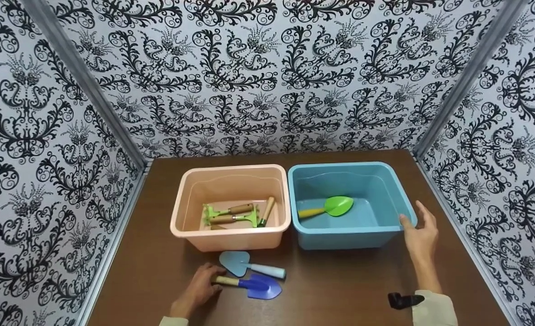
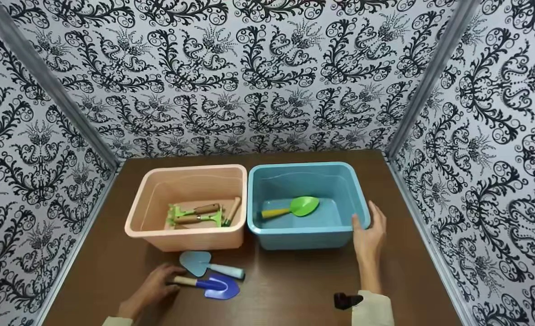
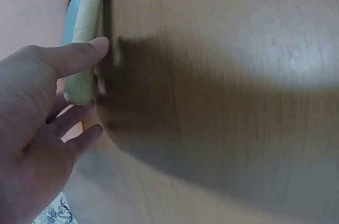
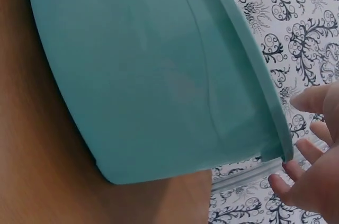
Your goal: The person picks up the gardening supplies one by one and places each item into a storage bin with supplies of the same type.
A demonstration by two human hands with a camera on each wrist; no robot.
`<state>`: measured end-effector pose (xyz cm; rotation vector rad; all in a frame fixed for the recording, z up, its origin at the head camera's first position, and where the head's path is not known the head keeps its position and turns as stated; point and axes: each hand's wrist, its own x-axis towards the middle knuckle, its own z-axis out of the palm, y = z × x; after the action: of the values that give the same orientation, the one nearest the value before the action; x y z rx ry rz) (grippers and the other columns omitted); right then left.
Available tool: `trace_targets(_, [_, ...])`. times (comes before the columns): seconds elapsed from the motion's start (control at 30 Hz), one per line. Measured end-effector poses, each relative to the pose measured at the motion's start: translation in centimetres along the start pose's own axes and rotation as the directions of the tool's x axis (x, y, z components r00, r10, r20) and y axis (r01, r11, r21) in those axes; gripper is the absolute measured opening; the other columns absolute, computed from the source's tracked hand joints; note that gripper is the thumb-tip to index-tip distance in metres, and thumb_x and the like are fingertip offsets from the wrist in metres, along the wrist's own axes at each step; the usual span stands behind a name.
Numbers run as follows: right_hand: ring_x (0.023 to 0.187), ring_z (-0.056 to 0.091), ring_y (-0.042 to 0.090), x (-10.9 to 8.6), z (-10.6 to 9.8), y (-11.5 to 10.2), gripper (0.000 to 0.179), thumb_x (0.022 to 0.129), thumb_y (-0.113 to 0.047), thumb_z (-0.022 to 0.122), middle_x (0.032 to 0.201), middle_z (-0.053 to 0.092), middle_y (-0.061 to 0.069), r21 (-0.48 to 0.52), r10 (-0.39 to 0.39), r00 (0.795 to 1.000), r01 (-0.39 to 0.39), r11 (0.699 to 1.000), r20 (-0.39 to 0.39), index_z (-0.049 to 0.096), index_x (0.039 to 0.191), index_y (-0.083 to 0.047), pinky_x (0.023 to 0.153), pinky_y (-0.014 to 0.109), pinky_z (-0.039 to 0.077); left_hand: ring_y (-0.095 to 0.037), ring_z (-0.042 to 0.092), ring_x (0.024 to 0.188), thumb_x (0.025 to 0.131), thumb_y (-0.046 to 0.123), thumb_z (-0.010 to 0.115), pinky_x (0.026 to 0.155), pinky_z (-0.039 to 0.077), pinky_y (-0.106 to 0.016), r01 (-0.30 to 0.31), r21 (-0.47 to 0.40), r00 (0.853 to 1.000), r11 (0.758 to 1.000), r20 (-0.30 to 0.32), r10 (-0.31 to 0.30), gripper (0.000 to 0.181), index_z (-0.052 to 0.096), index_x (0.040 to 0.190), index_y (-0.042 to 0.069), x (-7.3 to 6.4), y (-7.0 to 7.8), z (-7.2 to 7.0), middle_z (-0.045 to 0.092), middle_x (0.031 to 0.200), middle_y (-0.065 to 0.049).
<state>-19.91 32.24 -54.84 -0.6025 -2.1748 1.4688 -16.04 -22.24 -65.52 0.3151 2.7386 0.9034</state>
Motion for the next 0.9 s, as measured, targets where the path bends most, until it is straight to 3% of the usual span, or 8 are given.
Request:
trace_targets(0.17, [0.145,0.036,0.034,0.2,0.0,0.6,0.059,0.097,-0.009,0.063,0.157,0.039,0.017,0.028,0.031,0.999,-0.032,0.999,0.026,0.041,0.153,-0.01,0.124,0.046,0.029,-0.033,0.058,0.105,0.077,-0.004,0.079,0.094,0.05,-0.059,0.02,0.037,1.0,0.999,0.02,-0.021,0.031,0.073,0.106,0.005,0.4,0.0,0.3,0.063,0.106,-0.01])
trace_targets(0.37, [0.148,0.034,0.025,0.3,0.2,0.8,0.063,0.099,-0.007,0.057,0.163,0.033,0.009,0.099,0.116,0.989,-0.125,0.987,0.095,0.032,0.157,-0.012,0.118,0.02,0.035,-0.036,0.059,0.109,0.076,-0.003,0.081,0.096,0.049,-0.06,0.04,0.039,0.999,0.998,0.025,-0.041,0.029,0.074,0.103,0.005,0.6,0.1,0.6,0.063,0.111,-0.013])
trace_targets(0.43, [0.149,0.032,0.023,0.2,0.2,0.9,0.065,0.098,-0.005,0.056,0.165,0.03,0.008,0.118,0.137,0.984,-0.15,0.982,0.114,0.03,0.158,-0.012,0.112,0.011,0.035,-0.036,0.059,0.11,0.076,-0.002,0.081,0.096,0.05,-0.06,0.022,0.044,1.0,0.999,0.022,-0.023,0.03,0.074,0.104,0.006,0.6,0.0,0.6,0.063,0.111,-0.013])
trace_targets(0.5, [0.149,0.03,0.023,0.2,0.2,1.1,0.067,0.097,-0.002,0.056,0.165,0.028,0.008,0.162,0.148,0.981,-0.167,0.972,0.127,0.029,0.158,-0.012,0.106,0.006,0.036,-0.035,0.06,0.106,0.075,-0.002,0.081,0.094,0.051,-0.057,-0.033,0.066,0.999,0.997,0.003,0.033,0.031,0.074,0.103,0.006,0.5,0.0,0.6,0.064,0.108,-0.011])
trace_targets(0.6, [0.15,0.027,0.022,0.3,0.2,1.4,0.068,0.097,-0.001,0.056,0.167,0.024,0.009,0.209,0.162,0.977,-0.189,0.959,0.142,0.028,0.158,-0.011,0.099,0.004,0.037,-0.032,0.06,0.099,0.073,-0.004,0.081,0.088,0.054,-0.052,-0.088,0.097,0.996,0.991,-0.017,0.09,0.031,0.075,0.102,0.007,0.3,-0.1,0.5,0.064,0.102,-0.008])
trace_targets(0.67, [0.151,0.025,0.021,0.4,0.3,1.7,0.068,0.098,-0.002,0.055,0.167,0.022,0.009,0.235,0.172,0.973,-0.206,0.95,0.155,0.027,0.159,-0.011,0.101,0.005,0.036,-0.032,0.06,0.097,0.073,-0.006,0.08,0.086,0.054,-0.052,-0.094,0.101,0.995,0.99,-0.017,0.096,0.031,0.075,0.101,0.007,0.2,-0.1,0.5,0.063,0.1,-0.007])
trace_targets(0.9, [0.154,0.019,0.016,0.3,0.4,2.4,0.066,0.1,-0.005,0.053,0.168,0.019,0.005,0.259,0.195,0.967,-0.233,0.937,0.163,0.026,0.159,-0.015,0.123,0.017,0.021,-0.028,0.06,0.096,0.073,-0.01,0.075,0.085,0.053,-0.052,-0.044,0.068,0.999,0.997,0.025,0.042,0.032,0.077,0.098,0.01,0.5,-0.1,0.4,0.064,0.1,-0.005])
